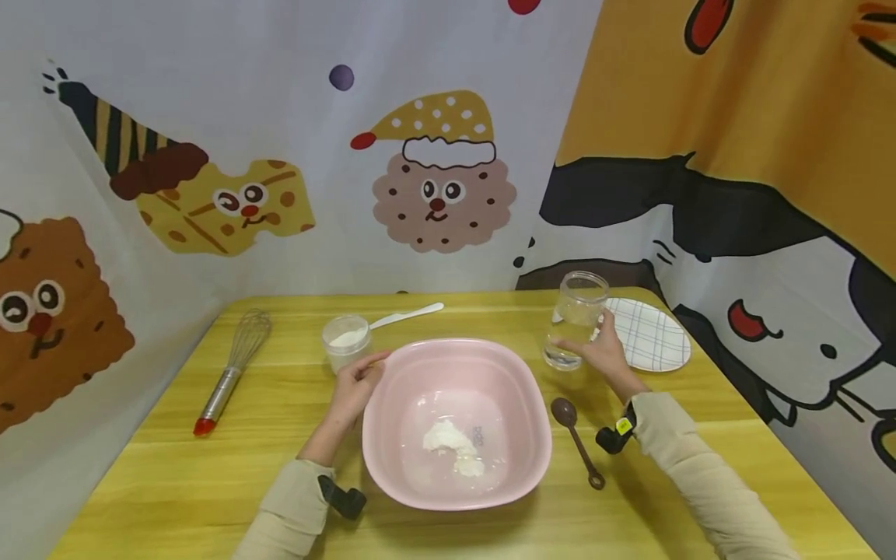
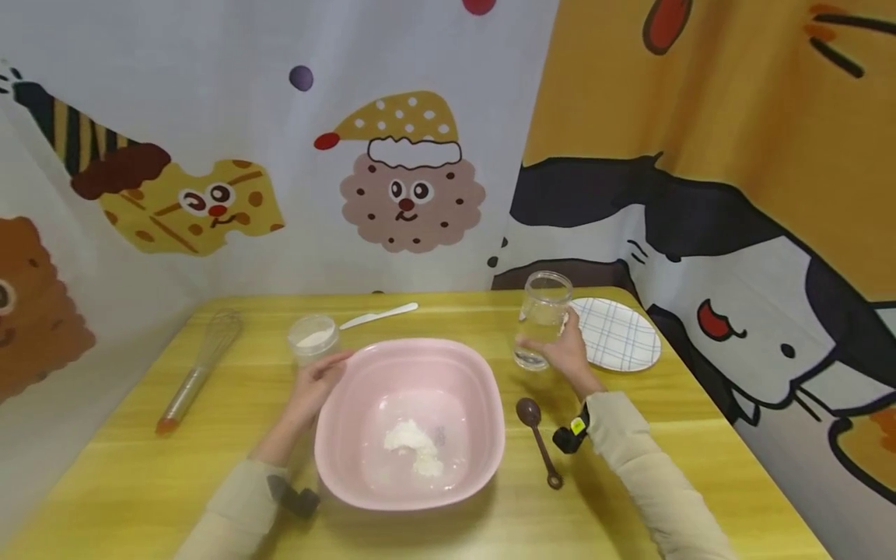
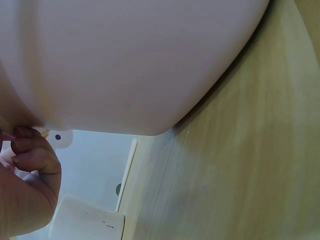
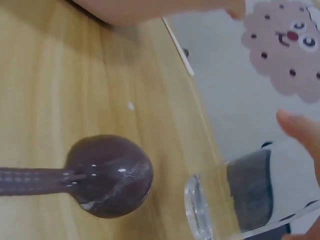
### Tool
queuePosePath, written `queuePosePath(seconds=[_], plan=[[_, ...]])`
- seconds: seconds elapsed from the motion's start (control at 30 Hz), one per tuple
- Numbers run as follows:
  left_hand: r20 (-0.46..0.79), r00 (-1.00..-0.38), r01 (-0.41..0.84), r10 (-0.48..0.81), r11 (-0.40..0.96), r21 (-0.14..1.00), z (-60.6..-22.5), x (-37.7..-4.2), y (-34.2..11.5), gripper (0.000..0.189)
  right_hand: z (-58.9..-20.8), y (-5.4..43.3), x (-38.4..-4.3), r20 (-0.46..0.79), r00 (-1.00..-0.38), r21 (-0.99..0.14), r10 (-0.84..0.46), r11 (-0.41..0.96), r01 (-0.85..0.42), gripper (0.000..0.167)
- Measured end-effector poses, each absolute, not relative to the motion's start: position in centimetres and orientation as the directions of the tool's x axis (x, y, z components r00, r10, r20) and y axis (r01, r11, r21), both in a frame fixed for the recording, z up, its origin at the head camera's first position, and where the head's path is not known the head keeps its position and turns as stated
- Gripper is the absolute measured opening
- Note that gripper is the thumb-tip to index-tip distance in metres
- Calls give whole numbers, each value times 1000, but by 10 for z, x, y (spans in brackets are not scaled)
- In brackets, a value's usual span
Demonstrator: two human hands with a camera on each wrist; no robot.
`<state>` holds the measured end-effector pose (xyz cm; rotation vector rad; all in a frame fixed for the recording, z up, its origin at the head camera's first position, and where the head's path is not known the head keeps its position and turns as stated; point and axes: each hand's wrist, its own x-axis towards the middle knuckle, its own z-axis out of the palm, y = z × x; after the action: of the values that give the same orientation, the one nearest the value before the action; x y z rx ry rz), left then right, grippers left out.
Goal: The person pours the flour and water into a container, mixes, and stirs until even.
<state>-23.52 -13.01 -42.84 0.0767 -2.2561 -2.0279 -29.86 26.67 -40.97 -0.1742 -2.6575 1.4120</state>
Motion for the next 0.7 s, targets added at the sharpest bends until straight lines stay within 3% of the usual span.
queuePosePath(seconds=[0.1,0.17,0.3,0.4,0.53,0.7], plan=[[35,-994,24,-108,103,994,-428,-235,-131,28,-401,269,-284,87,-984,-762,157,646,36,115],[31,-994,20,-105,106,994,-428,-234,-131,28,-397,273,-270,142,-976,-712,164,702,14,103],[26,-996,16,-91,111,994,-429,-231,-126,27,-394,286,-231,282,-955,-570,90,817,-91,54],[40,-995,29,-95,115,993,-431,-231,-124,27,-402,291,-199,286,-958,-462,-30,871,-166,21],[46,-992,33,-113,113,993,-433,-233,-127,27,-422,282,-166,113,-984,-417,-135,893,-171,23],[31,-993,18,-116,115,993,-430,-234,-129,28,-440,267,-144,-37,-991,-419,-125,903,-98,31]])
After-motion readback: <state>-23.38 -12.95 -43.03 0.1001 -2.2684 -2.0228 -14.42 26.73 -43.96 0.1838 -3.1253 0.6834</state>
